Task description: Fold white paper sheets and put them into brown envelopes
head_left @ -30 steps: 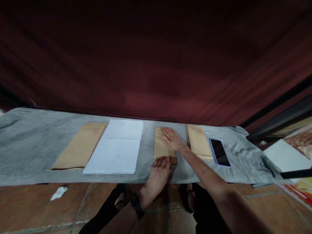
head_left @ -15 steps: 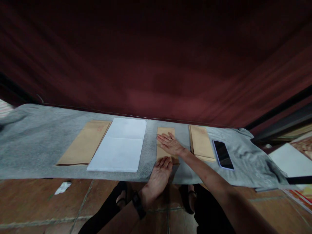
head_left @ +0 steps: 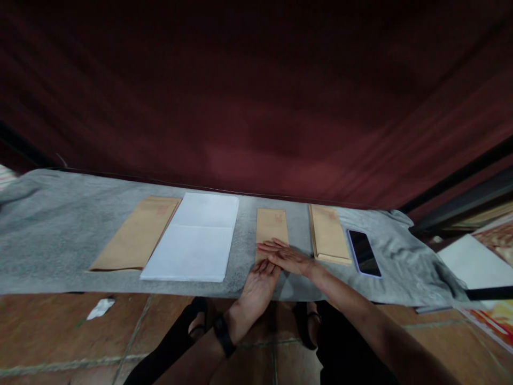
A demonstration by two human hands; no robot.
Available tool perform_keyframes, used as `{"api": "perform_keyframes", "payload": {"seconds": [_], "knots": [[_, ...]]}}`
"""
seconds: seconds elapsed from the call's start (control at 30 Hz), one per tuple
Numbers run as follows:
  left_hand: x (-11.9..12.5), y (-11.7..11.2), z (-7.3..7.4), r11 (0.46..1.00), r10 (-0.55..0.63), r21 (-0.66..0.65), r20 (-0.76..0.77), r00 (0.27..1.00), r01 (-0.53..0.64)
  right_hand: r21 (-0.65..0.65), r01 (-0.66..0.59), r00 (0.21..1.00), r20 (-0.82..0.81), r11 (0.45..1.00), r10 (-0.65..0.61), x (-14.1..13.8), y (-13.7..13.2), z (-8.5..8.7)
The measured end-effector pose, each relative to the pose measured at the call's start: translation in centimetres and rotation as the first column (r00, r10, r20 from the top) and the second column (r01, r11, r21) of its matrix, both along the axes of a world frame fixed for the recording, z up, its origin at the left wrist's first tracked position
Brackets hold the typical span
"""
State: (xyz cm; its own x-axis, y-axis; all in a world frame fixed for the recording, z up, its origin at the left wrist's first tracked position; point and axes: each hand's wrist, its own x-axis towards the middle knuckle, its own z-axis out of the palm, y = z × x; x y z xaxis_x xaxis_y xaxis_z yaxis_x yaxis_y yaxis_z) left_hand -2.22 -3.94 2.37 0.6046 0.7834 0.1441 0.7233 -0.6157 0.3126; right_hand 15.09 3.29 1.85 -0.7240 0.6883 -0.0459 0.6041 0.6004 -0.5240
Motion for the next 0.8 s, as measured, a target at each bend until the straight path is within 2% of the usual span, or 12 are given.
{"api": "perform_keyframes", "payload": {"seconds": [0.17, 0.33, 0.47, 0.63, 0.8], "knots": [[-0.1, 0.0, 0.2, 1.0, -0.012, -0.017, -0.019, 1.0, 0.012, -0.048, 0.025, 0.99, -0.136, 0.999, -0.031, 0.0, -1.7, 0.4], [-0.5, 0.5, 0.7, 0.994, 0.021, -0.11, 0.005, 1.0, -0.02, -0.259, 0.096, 0.938, -0.299, 0.961, -0.174, 0.5, -3.0, 0.6], [-1.0, 0.9, 0.9, 0.984, 0.052, -0.174, 0.042, 0.998, -0.044, -0.329, 0.167, 0.88, -0.375, 0.93, -0.29, 0.9, -4.1, 0.1], [-1.3, 1.2, 0.7, 0.981, 0.081, -0.184, 0.112, 0.99, -0.059, -0.263, 0.268, 0.809, -0.461, 0.927, -0.365, 0.9, -5.8, -1.8], [-1.6, 1.6, 0.4, 0.976, 0.112, -0.205, 0.183, 0.977, -0.074, -0.075, 0.43, 0.777, -0.476, 0.9, -0.412, 1.0, -6.8, -3.3]]}}
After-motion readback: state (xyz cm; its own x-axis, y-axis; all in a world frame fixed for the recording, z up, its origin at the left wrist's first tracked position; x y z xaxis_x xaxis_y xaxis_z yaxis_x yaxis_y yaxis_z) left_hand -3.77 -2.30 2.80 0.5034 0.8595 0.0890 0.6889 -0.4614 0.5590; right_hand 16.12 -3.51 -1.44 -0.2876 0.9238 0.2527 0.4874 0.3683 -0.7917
